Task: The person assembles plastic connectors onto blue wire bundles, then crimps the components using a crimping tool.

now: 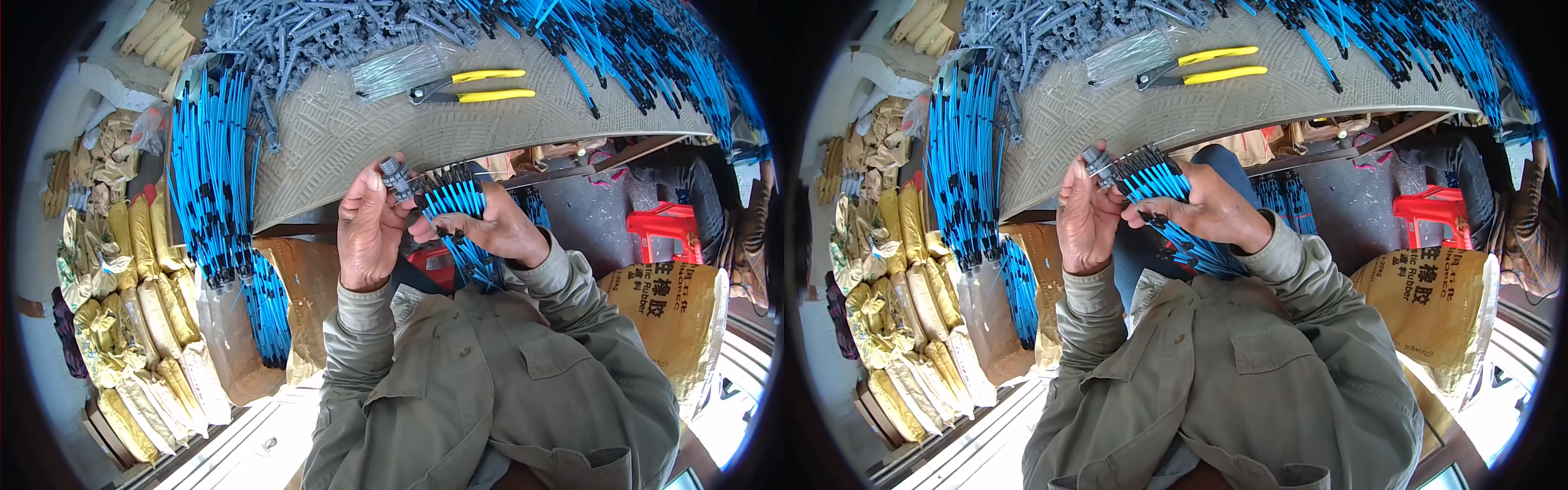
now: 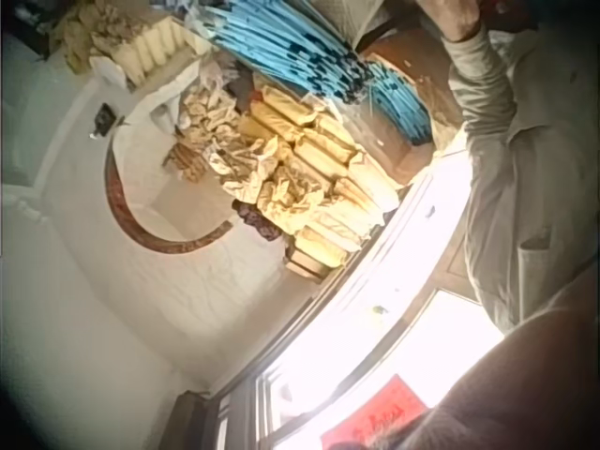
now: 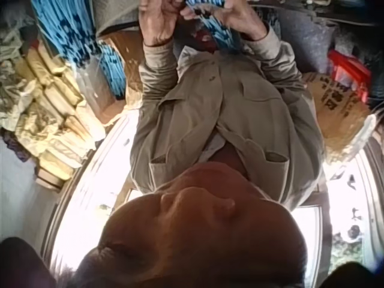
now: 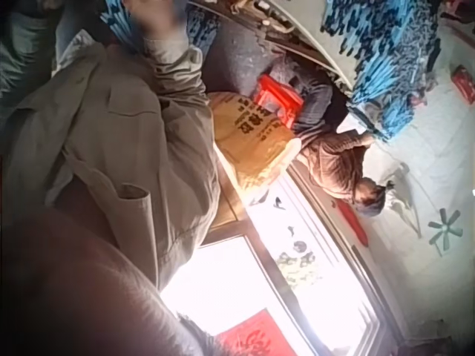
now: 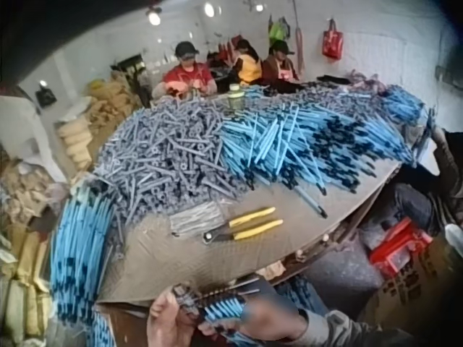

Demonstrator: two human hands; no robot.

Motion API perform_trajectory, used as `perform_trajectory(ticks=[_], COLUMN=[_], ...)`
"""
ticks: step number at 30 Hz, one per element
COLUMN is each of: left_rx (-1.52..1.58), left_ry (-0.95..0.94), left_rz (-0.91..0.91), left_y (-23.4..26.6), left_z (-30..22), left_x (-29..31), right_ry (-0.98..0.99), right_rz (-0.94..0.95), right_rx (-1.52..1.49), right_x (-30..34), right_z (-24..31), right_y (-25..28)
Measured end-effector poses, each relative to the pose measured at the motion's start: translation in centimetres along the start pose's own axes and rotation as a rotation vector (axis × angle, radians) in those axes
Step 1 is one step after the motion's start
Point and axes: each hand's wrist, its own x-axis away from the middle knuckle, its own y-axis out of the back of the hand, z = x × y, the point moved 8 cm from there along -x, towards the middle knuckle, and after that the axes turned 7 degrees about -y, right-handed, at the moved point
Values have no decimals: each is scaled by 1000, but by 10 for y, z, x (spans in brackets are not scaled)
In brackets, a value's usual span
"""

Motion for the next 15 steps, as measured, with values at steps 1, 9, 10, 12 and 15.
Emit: perform_trajectory(ticks=[1,9,10,12,15], left_rx=[-3,-181,-257,-333,-299], left_ry=[-17,-208,-247,-291,-248], left_rz=[-7,11,-5,-24,-36], left_y=[-1,-15,-14,-14,-16], left_z=[-2,-12,-13,-16,-13], left_x=[0,10,14,16,19], right_ry=[4,53,72,112,120], right_rz=[-9,-71,-82,-99,-125], right_rx=[-6,66,97,158,201], right_x=[0,3,4,5,5], right_z=[-2,3,7,12,9], right_y=[1,7,8,9,11])
